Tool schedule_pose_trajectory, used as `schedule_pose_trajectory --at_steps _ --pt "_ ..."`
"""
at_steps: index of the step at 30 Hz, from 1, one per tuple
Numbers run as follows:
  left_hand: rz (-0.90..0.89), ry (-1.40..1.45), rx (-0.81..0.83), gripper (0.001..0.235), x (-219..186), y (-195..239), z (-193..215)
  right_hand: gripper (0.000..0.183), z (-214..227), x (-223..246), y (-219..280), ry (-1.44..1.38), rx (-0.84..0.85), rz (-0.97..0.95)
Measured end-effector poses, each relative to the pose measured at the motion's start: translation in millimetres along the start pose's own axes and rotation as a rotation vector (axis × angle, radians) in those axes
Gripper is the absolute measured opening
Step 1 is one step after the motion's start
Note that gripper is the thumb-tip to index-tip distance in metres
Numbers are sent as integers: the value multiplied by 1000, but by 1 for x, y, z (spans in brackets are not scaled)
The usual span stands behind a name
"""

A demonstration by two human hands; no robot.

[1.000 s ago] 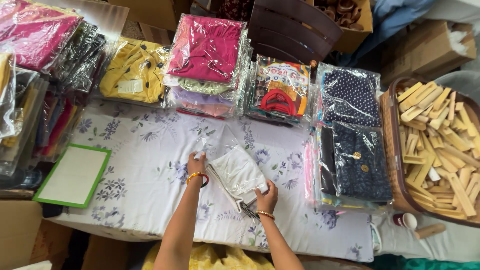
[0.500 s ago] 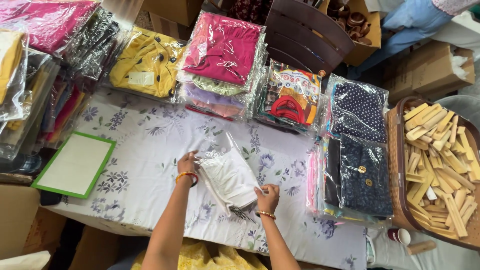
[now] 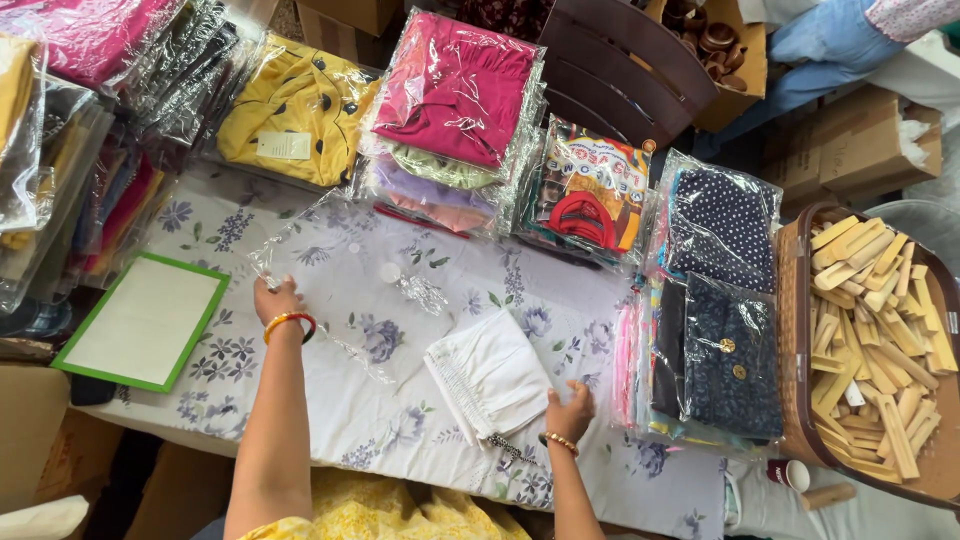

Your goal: The person folds a yellow polka-dot garment on a table, wraps it in a clear plastic bag, and places it on a stack of packaged clothes. They then fold a white garment, wrap it in plastic, and hold the wrapped item.

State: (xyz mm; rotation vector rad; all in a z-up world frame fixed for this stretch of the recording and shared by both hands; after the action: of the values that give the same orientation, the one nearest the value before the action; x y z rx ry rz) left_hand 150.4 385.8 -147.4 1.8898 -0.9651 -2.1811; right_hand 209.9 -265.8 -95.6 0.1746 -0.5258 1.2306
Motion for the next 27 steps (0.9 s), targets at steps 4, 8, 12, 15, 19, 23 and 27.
schedule_pose_trajectory --at_steps 4,8,12,15,19,23,27 --pt "-592 -380 -342 93 -2 56 28 54 20 100 45 -135 -34 502" --pt "-741 -624 -99 84 87 140 -2 62 2 191 96 -199 450 689" --pt "-366 -446 444 56 175 233 -44 67 -15 203 102 -104 512 782" --pt "-310 -422 508 68 202 265 -61 58 -51 158 77 -216 579 625" --pt "-160 -437 538 83 174 281 -87 52 -61 112 24 -384 608 473" --pt "-115 -438 672 76 148 276 -110 49 -12 75 -41 -627 481 329" --pt "-323 -357 913 61 67 279 -119 47 44 38 -81 -843 477 57"
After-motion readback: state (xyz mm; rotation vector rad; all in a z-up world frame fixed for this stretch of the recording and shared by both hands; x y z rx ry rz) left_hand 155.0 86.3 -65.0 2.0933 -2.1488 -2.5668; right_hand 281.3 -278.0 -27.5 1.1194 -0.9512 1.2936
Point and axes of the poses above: each hand's wrist, its own y-axis away from the middle knuckle, its own z-axis out of the back of the hand, x = y × z, the point moved 10 cm from there along -y, towards the middle knuckle, and after that the axes turned 3 degrees about y, right-handed, at the moved point
